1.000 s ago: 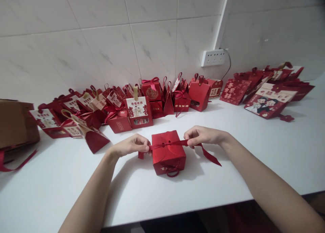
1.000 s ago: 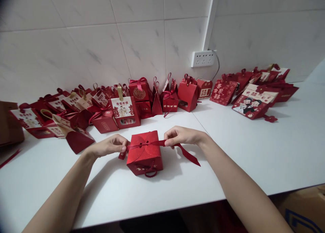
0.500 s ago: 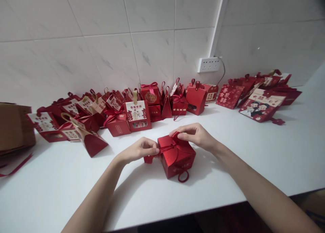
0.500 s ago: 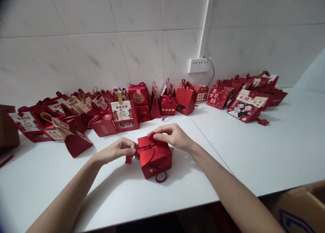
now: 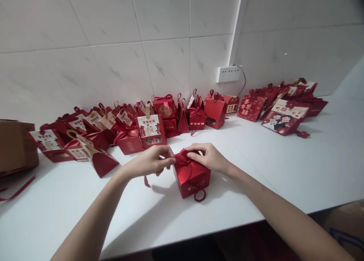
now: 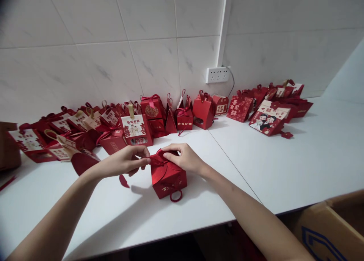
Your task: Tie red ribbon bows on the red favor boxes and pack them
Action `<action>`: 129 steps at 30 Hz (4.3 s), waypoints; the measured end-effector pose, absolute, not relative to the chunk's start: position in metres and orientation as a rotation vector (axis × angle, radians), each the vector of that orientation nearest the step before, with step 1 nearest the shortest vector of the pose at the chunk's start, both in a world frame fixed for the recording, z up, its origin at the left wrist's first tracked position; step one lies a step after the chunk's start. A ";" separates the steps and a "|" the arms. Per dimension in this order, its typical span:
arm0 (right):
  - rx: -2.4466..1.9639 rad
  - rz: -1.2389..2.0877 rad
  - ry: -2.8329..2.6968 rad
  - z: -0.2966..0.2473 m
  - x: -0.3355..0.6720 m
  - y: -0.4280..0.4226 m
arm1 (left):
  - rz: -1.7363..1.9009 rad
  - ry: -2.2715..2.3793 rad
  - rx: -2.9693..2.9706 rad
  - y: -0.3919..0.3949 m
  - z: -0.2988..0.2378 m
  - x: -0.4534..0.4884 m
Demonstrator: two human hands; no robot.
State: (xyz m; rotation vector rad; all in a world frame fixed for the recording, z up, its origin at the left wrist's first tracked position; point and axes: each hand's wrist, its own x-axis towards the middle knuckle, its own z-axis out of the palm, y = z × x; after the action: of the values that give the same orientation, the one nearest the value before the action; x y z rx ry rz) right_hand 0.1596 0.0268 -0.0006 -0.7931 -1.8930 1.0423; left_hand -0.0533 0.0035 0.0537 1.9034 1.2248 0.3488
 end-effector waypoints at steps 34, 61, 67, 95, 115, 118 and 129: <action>-0.688 1.172 -1.723 -0.007 0.153 0.035 | 0.069 1.420 2.656 0.010 0.100 -0.013; -0.656 1.160 -1.775 -0.007 0.155 0.035 | 0.055 1.165 2.566 0.025 0.103 -0.010; -0.674 1.178 -1.755 -0.008 0.155 0.036 | 0.189 1.232 2.450 0.029 0.095 -0.010; -0.807 1.201 -1.648 -0.007 0.162 0.033 | 1.005 1.141 2.162 0.017 0.003 -0.023; -0.786 1.175 -1.774 -0.006 0.163 0.033 | 1.221 1.145 2.182 0.022 -0.001 -0.030; -0.765 1.162 -1.798 -0.006 0.162 0.034 | 1.364 1.122 2.047 0.022 -0.004 -0.027; -0.669 1.333 -1.685 -0.009 0.159 0.035 | 1.192 1.129 2.134 0.015 0.001 -0.023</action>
State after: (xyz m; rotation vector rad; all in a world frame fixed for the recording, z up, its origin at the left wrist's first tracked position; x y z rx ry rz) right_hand 0.1594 0.0347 -0.0092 -0.6691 -1.6852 1.3327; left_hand -0.0229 0.0148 0.0012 2.1337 1.1293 1.1916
